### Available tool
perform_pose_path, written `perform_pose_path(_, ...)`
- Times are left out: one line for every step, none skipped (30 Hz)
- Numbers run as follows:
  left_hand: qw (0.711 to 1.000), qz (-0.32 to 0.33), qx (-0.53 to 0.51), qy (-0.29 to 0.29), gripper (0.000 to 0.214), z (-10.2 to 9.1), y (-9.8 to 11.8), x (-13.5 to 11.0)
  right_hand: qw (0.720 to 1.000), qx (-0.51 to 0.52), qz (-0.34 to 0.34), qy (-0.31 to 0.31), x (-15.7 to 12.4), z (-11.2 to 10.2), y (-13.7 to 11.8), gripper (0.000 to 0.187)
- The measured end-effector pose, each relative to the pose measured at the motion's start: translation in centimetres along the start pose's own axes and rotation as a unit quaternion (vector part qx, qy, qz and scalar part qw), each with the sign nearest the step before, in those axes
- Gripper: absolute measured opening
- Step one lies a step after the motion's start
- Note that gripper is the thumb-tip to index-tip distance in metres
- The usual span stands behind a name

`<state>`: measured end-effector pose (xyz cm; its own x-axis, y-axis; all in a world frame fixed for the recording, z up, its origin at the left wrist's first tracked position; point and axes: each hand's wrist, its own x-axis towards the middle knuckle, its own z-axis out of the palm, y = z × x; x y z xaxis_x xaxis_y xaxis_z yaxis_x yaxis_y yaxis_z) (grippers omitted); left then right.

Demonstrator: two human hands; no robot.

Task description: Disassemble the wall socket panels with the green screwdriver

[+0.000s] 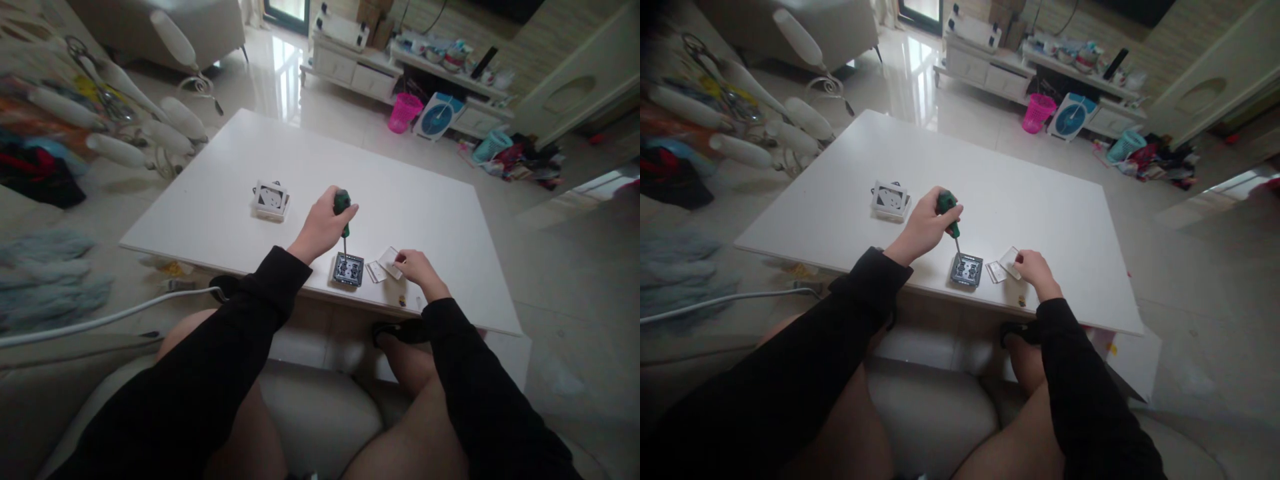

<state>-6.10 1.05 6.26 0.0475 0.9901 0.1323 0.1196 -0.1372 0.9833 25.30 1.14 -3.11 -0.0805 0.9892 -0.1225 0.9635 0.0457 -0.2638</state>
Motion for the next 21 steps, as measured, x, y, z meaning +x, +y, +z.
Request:
perform_pose_path(1.0,-0.01,-0.008,0.01,0.015,0.0,-0.1,0.1,1.0,-0.002,0.004,0.006,0.0,-0.1,0.0,0.017)
perform_pose_path(1.0,-0.02,-0.016,0.017,0.015,0.0,-0.1,0.1,1.0,-0.001,0.007,0.013,0.0,-0.3,-0.3,0.015)
perform_pose_path(0.999,-0.028,-0.024,0.023,0.015,0.1,-0.1,0.2,1.0,0.006,0.009,0.021,0.0,-0.7,-0.7,0.011)
perform_pose_path(0.999,-0.034,-0.032,0.025,0.015,0.1,-0.1,0.2,0.999,0.02,0.006,0.03,-0.1,-1.2,-1.4,0.005)
perform_pose_path(0.998,-0.038,-0.04,0.022,0.015,0.2,0.1,0.2,0.997,0.058,-0.002,0.044,-0.3,-1.9,-2.3,0.002)
perform_pose_path(0.998,-0.04,-0.048,0.015,0.015,0.4,0.2,0.1,0.992,0.118,-0.023,0.049,-0.6,-2.5,-3.4,0.008)
perform_pose_path(0.997,-0.042,-0.057,0.002,0.015,0.5,0.3,0.0,0.979,0.19,-0.048,0.052,-1.0,-3.1,-4.6,0.016)
perform_pose_path(0.997,-0.044,-0.069,-0.015,0.015,0.8,0.5,-0.2,0.962,0.26,-0.069,0.049,-1.6,-3.7,-5.9,0.023)
perform_pose_path(0.995,-0.046,-0.084,-0.034,0.015,1.0,0.6,-0.4,0.943,0.32,-0.083,0.039,-2.2,-4.1,-7.1,0.03)
perform_pose_path(0.992,-0.049,-0.102,-0.056,0.014,1.4,0.7,-0.6,0.926,0.366,-0.093,0.024,-2.8,-4.4,-8.2,0.036)
perform_pose_path(0.989,-0.051,-0.12,-0.075,0.014,1.7,0.7,-0.8,0.912,0.398,-0.101,0.006,-3.3,-4.6,-9.2,0.042)
perform_pose_path(0.985,-0.052,-0.138,-0.092,0.014,2.0,0.7,-1.1,0.901,0.42,-0.109,-0.011,-3.9,-4.6,-10.0,0.046)
perform_pose_path(0.981,-0.052,-0.151,-0.106,0.015,2.4,0.6,-1.3,0.892,0.435,-0.117,-0.03,-4.3,-4.5,-10.7,0.049)
perform_pose_path(0.979,-0.049,-0.158,-0.116,0.016,2.7,0.4,-1.5,0.886,0.445,-0.126,-0.037,-4.6,-4.4,-11.1,0.05)
perform_pose_path(0.979,-0.042,-0.157,-0.123,0.017,3.0,0.3,-1.7,0.881,0.453,-0.131,-0.033,-4.8,-4.2,-11.4,0.049)
perform_pose_path(0.98,-0.031,-0.148,-0.127,0.018,3.2,0.2,-1.8,0.879,0.457,-0.133,-0.023,-4.9,-4.1,-11.6,0.048)
perform_pose_path(0.983,-0.018,-0.13,-0.13,0.018,3.4,0.0,-1.9,0.879,0.457,-0.134,-0.009,-5.0,-4.0,-11.6,0.046)
perform_pose_path(0.985,-0.006,-0.106,-0.133,0.018,3.5,-0.1,-2.0,0.882,0.452,-0.133,0.002,-5.1,-4.0,-11.5,0.045)
perform_pose_path(0.987,0.002,-0.08,-0.136,0.018,3.7,-0.1,-2.0,0.888,0.441,-0.134,0.008,-5.1,-4.0,-11.4,0.045)
perform_pose_path(0.988,0.006,-0.057,-0.141,0.02,3.7,-0.2,-2.0,0.895,0.425,-0.137,0.009,-5.1,-4.1,-11.2,0.043)
perform_pose_path(0.988,0.003,-0.039,-0.149,0.025,3.8,-0.3,-2.0,0.903,0.405,-0.143,0.008,-5.2,-4.2,-11.1,0.042)
